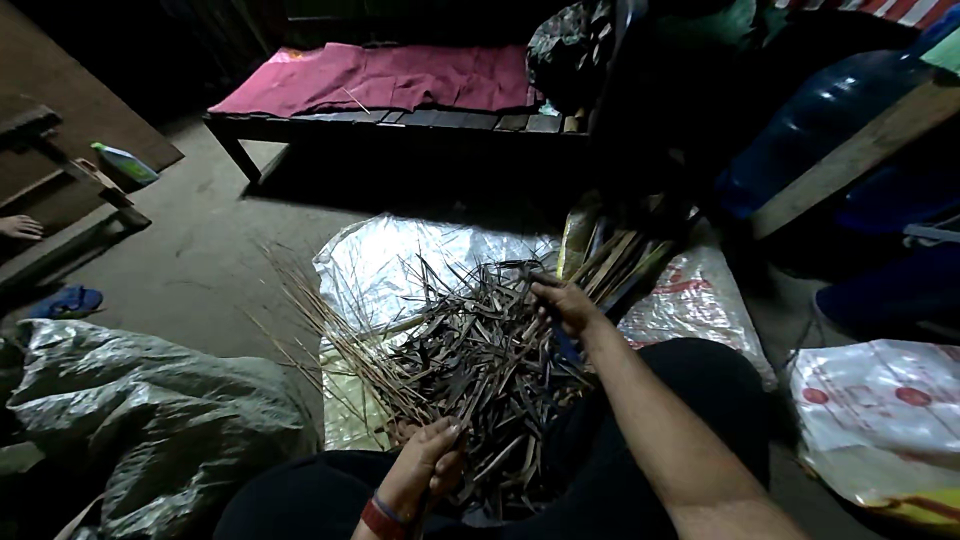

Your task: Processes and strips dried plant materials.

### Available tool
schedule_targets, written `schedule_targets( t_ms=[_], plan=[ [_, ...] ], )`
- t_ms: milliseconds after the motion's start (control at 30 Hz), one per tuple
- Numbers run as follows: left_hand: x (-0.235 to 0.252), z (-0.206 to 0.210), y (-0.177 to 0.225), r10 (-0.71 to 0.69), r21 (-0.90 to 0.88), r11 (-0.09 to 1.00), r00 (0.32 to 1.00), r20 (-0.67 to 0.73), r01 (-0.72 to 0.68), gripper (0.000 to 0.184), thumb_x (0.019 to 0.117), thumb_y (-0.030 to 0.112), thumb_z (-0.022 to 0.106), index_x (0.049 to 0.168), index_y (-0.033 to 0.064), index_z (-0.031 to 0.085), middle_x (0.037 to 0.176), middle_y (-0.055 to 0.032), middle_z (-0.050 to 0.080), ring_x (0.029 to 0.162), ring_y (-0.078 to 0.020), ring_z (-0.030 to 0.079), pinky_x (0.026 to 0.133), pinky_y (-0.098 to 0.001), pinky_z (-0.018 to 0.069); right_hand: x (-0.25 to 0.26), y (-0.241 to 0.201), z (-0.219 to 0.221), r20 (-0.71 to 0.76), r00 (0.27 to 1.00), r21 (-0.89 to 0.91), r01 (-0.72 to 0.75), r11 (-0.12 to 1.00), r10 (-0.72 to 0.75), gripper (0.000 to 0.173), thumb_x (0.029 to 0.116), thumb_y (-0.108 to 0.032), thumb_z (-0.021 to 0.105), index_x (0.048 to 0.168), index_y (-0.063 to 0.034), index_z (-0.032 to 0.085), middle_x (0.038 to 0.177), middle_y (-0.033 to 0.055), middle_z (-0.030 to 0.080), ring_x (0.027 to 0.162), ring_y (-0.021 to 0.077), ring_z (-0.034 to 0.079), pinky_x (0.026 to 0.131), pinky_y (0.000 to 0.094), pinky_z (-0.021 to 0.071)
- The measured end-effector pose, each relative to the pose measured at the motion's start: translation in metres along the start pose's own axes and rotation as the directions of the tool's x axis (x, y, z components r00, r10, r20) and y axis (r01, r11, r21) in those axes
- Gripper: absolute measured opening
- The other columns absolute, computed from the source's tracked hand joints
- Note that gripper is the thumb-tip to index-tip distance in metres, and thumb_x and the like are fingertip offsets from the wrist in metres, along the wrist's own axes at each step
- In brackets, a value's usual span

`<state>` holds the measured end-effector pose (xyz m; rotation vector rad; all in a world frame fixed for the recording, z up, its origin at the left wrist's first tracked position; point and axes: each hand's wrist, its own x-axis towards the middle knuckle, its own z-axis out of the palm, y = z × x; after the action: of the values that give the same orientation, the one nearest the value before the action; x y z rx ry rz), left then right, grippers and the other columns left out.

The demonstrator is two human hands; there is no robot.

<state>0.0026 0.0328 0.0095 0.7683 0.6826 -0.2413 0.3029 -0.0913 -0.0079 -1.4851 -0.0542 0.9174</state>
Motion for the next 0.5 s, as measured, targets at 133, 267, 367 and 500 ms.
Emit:
schedule_targets(
  t_ms=[133, 267, 367, 500],
  plan=[
    [-0.013, -0.018, -0.003, 0.019, 0.000, 1.000, 1.000, -0.020, -0.019, 0.028, 0.1090, 0.011, 0.033, 0.100, 0.0091, 0.059, 0.056, 0.0083, 0.044, 0.037, 0.0034, 0.038, 0.036, -0.0104, 0.0348, 0.030, -0.017, -0.037, -0.194, 0.980, 0.144, 0.060, 0.988, -0.032, 0.018, 0.1115, -0.016, 0.041, 0.124, -0.0120, 0.053, 0.077, -0.0037, 0.055, 0.054, 0.0037, 0.049, 0.048, 0.0186, 0.0428],
    [-0.019, -0.022, 0.005, 0.066, 0.048, 0.997, 0.983, -0.169, -0.059, 0.025, 0.1100, 0.010, 0.034, 0.103, 0.0067, 0.057, 0.058, 0.0068, 0.044, 0.038, 0.0026, 0.038, 0.036, -0.0106, 0.0349, 0.034, -0.028, -0.060, -0.413, 0.909, 0.189, 0.147, 0.971, -0.057, 0.023, 0.1108, -0.020, 0.042, 0.131, -0.0143, 0.052, 0.085, -0.0013, 0.056, 0.059, 0.0078, 0.052, 0.053, 0.0240, 0.0466],
    [-0.008, -0.009, 0.016, 0.121, 0.202, 0.977, 0.964, -0.235, -0.073, 0.023, 0.1103, 0.011, 0.036, 0.102, 0.0074, 0.057, 0.061, 0.0059, 0.047, 0.042, 0.0014, 0.040, 0.039, -0.0120, 0.0359, -0.010, -0.025, -0.030, -0.231, 0.973, 0.061, 0.032, 0.998, -0.017, 0.021, 0.1117, -0.020, 0.042, 0.128, -0.0106, 0.052, 0.079, 0.0000, 0.060, 0.058, 0.0082, 0.056, 0.052, 0.0237, 0.0492],
    [0.016, 0.009, 0.025, 0.183, 0.373, 0.924, 0.956, -0.231, -0.087, 0.019, 0.1101, 0.012, 0.042, 0.107, 0.0042, 0.059, 0.065, 0.0033, 0.050, 0.047, -0.0027, 0.045, 0.045, -0.0165, 0.0411, -0.079, 0.001, 0.029, 0.211, 0.957, -0.209, -0.156, 0.965, 0.200, 0.036, 0.1106, -0.012, 0.044, 0.146, -0.0048, 0.048, 0.077, -0.0002, 0.060, 0.056, 0.0071, 0.057, 0.052, 0.0217, 0.0502]
  ],
)
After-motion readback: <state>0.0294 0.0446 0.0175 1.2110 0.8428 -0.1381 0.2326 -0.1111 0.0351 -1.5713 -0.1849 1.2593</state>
